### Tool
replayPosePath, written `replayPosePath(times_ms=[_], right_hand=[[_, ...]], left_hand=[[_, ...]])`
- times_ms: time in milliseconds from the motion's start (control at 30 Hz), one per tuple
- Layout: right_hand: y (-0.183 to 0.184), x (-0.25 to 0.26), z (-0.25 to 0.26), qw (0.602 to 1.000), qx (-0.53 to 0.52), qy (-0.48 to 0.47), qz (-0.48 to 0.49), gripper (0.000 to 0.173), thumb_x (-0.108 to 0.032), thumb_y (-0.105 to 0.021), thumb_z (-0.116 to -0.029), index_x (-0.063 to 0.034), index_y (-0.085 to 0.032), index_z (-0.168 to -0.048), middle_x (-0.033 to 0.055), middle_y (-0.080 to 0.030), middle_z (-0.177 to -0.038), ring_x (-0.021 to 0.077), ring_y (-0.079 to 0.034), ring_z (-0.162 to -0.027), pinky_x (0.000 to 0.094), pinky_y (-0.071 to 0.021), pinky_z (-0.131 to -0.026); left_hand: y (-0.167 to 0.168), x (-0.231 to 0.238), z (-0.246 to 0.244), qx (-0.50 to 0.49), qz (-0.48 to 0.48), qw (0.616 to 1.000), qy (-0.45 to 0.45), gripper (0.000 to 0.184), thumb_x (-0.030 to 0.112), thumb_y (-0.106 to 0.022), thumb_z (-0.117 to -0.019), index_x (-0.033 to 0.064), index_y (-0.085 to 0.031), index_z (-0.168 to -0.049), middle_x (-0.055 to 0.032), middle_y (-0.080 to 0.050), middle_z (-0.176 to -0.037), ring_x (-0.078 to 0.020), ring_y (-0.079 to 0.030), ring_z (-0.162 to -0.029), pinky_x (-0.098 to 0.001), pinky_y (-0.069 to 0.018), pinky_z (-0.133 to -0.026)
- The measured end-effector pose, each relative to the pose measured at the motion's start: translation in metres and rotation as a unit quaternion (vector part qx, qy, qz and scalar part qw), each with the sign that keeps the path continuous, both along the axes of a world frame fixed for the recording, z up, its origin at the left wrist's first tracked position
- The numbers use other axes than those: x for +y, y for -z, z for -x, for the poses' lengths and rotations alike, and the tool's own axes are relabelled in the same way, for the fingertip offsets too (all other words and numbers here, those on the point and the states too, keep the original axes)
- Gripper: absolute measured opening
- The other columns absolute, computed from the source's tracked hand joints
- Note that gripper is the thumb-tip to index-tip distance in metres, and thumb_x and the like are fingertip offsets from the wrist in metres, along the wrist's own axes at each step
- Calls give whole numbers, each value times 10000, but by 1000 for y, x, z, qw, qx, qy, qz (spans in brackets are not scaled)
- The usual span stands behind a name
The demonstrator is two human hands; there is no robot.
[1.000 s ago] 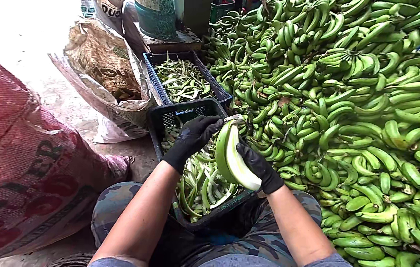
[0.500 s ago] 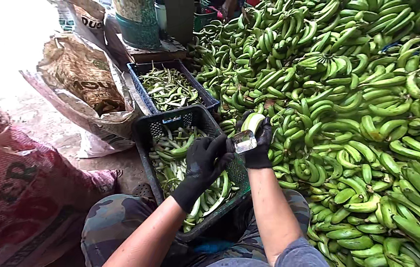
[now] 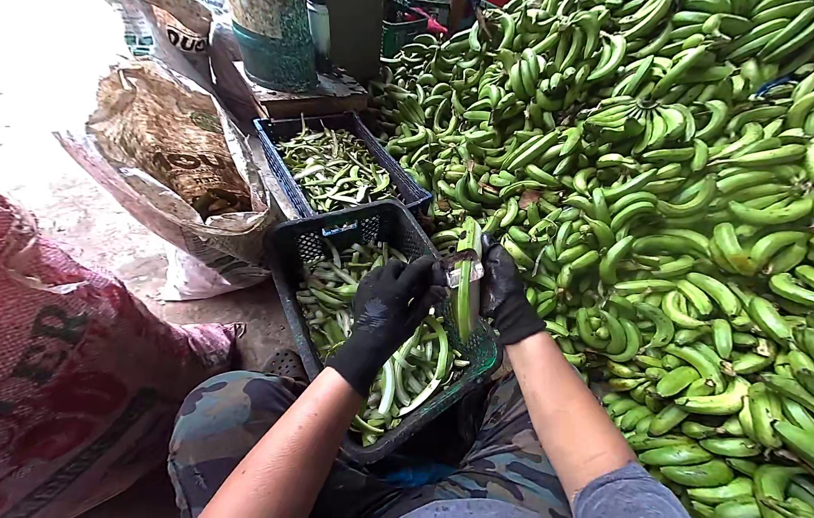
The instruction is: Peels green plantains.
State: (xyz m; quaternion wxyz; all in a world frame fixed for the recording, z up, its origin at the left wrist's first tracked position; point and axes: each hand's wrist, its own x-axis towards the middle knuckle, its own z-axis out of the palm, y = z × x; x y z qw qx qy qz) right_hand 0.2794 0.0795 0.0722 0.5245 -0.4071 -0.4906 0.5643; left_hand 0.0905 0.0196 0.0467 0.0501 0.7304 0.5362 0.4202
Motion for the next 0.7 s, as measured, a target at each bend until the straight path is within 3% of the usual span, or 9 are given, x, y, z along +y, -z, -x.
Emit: replayPosePath(times_ms=[100,167,233,267,333,400,467,567,700], right_hand=[[3,-2,3,991,-77,-98,-45,482,-432,-307,-1099,-167,-482,-1461,14,-642,-1225,77,-626,-1049,320,-550,-910],[12,-5,3,971,-164,-156,-74,545,-463,-339,-1070,-175,-446,-1519,37,-604,-1363,99,-602,-1159,357,-521,-988],[20,-6,3,963,-178,-190,-72,559,-446,-342,-1064,-211,-400,-1567,46,-565,-1442,125,-597,-1198,386,-517,-1009],[26,-4,3,971,-139,-186,-49,557,-450,-349,-1056,-229,-401,-1564,48,-595,-1390,137,-629,-1116,387,-549,-937],[34,3,-1,989,7,-139,53,464,-451,-337,-1069,-258,-497,-1460,52,-666,-1114,163,-657,-822,375,-584,-686],[27,11,-6,972,147,-73,169,437,-502,-301,-1076,-201,-608,-1151,29,-651,-816,150,-619,-606,335,-552,-513],[26,14,-20,960,194,-26,203,541,-558,-258,-1063,-161,-623,-1026,25,-651,-742,143,-630,-602,334,-557,-532],[39,15,-39,967,220,-9,129,437,-445,-311,-1092,-152,-635,-1102,22,-693,-871,122,-676,-772,331,-590,-685],[49,19,-55,931,314,-94,163,539,-516,-276,-1063,-107,-626,-1092,40,-654,-800,115,-651,-649,264,-574,-576]], left_hand=[[-5,11,7,-100,95,990,-12,468,444,-562,-1031,155,-617,-1394,-163,-671,-1135,-313,-672,-987,-545,-551,-849],[-7,18,18,-166,165,972,-23,500,538,-443,-1055,194,-638,-1360,-109,-698,-1153,-254,-683,-1021,-541,-549,-883],[-3,22,30,-209,222,952,-36,547,625,-386,-1039,236,-656,-1313,-99,-719,-1069,-257,-692,-953,-571,-545,-810],[-2,22,33,-218,238,946,-40,562,653,-381,-1029,235,-663,-1276,-110,-706,-1000,-272,-678,-889,-577,-530,-751],[-3,20,30,-204,233,950,-27,558,649,-392,-1027,224,-668,-1261,-92,-694,-959,-243,-664,-844,-540,-530,-730],[-3,17,22,-158,189,969,11,559,607,-403,-1042,188,-646,-1322,-74,-699,-1071,-203,-679,-943,-497,-560,-833],[5,13,12,-87,110,988,58,576,574,-423,-1041,147,-620,-1373,-99,-682,-1137,-227,-671,-1005,-489,-562,-875],[18,5,-4,15,-6,993,116,520,522,-521,-1018,175,-623,-1391,-105,-683,-1054,-271,-661,-966,-489,-555,-847],[22,-10,-23,75,-88,984,138,438,467,-669,-948,251,-664,-1330,-78,-688,-1008,-276,-658,-950,-479,-548,-833]])
